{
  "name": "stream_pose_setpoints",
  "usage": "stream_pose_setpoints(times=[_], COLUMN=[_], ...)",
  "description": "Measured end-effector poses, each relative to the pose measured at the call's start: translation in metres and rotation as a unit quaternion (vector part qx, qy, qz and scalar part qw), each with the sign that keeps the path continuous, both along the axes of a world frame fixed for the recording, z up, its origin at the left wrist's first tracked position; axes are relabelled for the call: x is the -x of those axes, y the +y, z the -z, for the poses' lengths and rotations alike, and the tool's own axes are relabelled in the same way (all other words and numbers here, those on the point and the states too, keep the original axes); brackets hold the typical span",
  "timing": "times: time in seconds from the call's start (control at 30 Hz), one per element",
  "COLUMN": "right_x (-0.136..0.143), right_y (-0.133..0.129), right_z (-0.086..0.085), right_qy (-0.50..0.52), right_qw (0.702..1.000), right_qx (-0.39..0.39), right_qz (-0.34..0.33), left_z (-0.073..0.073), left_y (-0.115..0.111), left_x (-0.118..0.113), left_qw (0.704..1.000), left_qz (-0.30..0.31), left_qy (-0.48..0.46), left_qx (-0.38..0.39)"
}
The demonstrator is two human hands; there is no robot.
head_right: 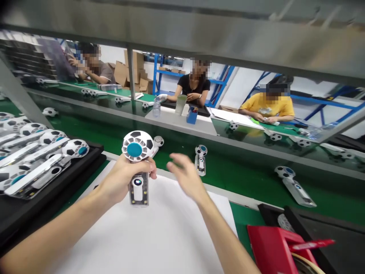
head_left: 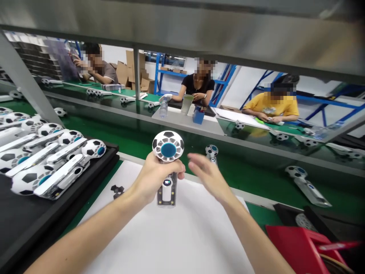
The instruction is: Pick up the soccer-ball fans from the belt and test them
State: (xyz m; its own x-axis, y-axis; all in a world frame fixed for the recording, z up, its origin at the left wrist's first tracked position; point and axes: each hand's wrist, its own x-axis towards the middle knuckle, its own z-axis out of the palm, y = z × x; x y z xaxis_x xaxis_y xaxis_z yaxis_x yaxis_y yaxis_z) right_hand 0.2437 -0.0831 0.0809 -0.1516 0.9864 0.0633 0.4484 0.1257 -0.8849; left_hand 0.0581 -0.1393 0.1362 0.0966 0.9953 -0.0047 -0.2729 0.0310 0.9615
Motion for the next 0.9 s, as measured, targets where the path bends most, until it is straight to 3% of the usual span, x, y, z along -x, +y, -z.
stream_pose_setpoints(times=[0.03, 0.07, 0.1, 0.23, 0.53, 0.8, 0.9], right_x=[0.011, 0.021, 0.030, 0.050, 0.053, 0.053, 0.055], right_y=[-0.020, -0.040, -0.057, -0.090, -0.097, -0.083, -0.081], right_z=[-0.006, -0.011, -0.014, -0.014, -0.011, -0.012, -0.007], right_qy=[0.029, 0.101, 0.156, 0.224, 0.149, 0.216, 0.216], right_qw=[0.994, 0.968, 0.952, 0.949, 0.982, 0.955, 0.959], right_qx=[0.026, 0.070, 0.088, 0.062, -0.018, 0.097, 0.084], right_qz=[-0.098, -0.218, -0.249, -0.213, -0.118, -0.179, -0.162], left_z=[0.001, 0.001, 0.000, -0.002, 0.002, 0.003, 0.007], left_y=[0.000, 0.000, 0.000, -0.005, -0.018, -0.003, 0.003], left_x=[0.001, 0.002, 0.002, -0.002, -0.009, 0.000, 0.002], left_qw=[1.000, 0.999, 0.998, 0.998, 0.997, 0.995, 0.994], left_qz=[-0.006, -0.013, -0.017, -0.043, -0.049, -0.033, -0.025], left_qy=[-0.012, -0.026, -0.035, -0.031, -0.058, -0.057, -0.056], left_qx=[0.012, 0.026, 0.038, 0.035, 0.019, 0.080, 0.093])
